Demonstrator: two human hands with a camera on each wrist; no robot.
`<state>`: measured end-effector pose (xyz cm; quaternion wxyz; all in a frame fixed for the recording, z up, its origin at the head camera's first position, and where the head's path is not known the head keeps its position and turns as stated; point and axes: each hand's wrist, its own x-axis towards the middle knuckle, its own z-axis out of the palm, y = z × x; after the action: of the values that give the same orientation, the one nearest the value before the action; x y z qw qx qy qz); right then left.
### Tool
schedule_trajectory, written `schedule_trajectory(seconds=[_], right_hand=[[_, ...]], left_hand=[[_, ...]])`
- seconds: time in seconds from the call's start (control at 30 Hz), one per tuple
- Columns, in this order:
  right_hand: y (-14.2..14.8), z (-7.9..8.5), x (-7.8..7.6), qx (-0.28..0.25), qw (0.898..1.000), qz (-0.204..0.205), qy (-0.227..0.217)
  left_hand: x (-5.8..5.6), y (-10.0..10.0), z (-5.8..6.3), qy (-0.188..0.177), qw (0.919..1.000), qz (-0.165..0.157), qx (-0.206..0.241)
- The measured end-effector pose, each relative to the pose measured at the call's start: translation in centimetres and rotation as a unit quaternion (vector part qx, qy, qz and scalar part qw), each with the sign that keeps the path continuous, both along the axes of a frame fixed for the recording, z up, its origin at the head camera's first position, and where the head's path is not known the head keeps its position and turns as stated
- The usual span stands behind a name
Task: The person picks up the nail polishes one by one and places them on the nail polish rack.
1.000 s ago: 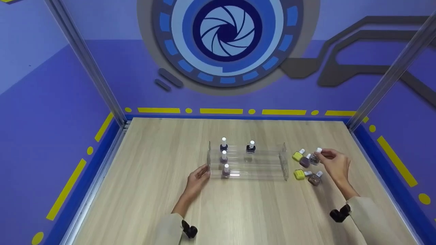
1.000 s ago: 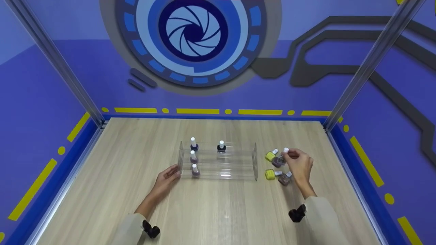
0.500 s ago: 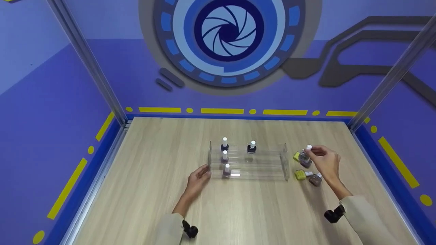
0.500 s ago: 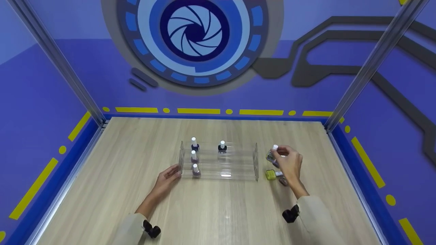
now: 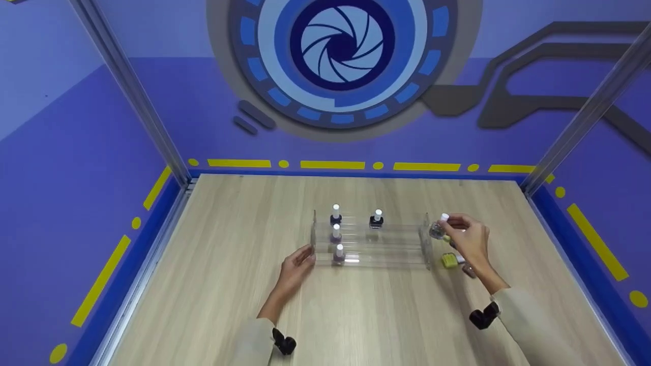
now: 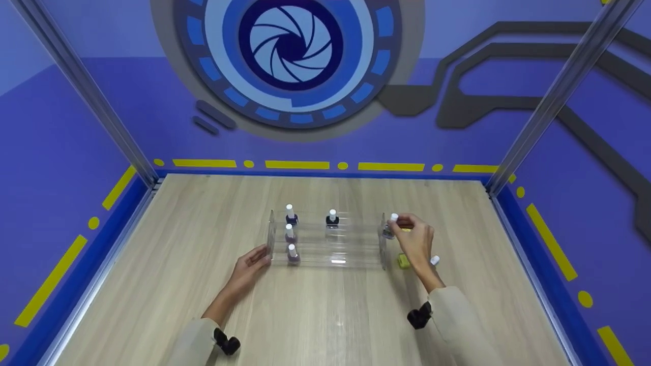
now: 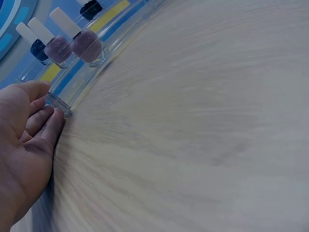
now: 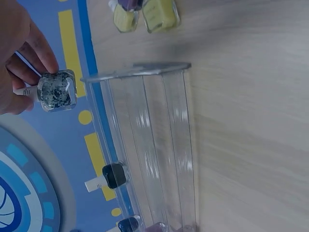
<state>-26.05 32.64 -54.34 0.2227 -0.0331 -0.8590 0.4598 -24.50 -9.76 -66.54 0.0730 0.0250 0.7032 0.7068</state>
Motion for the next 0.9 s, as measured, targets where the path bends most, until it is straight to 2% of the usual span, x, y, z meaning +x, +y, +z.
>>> schedule_trajectory(seconds=[0.27, 0.37, 0.5, 0.63, 0.9], right_hand=[[-2.0, -0.9, -0.4, -0.019, 0.999, 0.025, -0.020], [-2.8, -1.1, -0.6, -0.013, 0.999, 0.023, -0.028], [-4.2, -1.6, -1.2, -0.039, 0.998, 0.026, -0.029], [-5.8, -2.2, -1.8, -0.066, 0.996, 0.047, -0.031], [-8.2, -2.9, -2.0, -0.077, 0.994, 0.060, -0.049]], left_hand=[[0.0, 0.1, -0.2, 0.011, 0.9998, 0.000, -0.018], [0.0, 0.1, -0.2, 0.012, 0.9998, 0.000, -0.016], [-0.1, 0.0, -0.2, 0.019, 0.9998, 0.001, -0.008], [-0.2, -0.2, 0.0, 0.015, 0.9998, 0.009, -0.001], [-0.1, -0.2, 0.0, 0.008, 0.9999, 0.002, -0.012]])
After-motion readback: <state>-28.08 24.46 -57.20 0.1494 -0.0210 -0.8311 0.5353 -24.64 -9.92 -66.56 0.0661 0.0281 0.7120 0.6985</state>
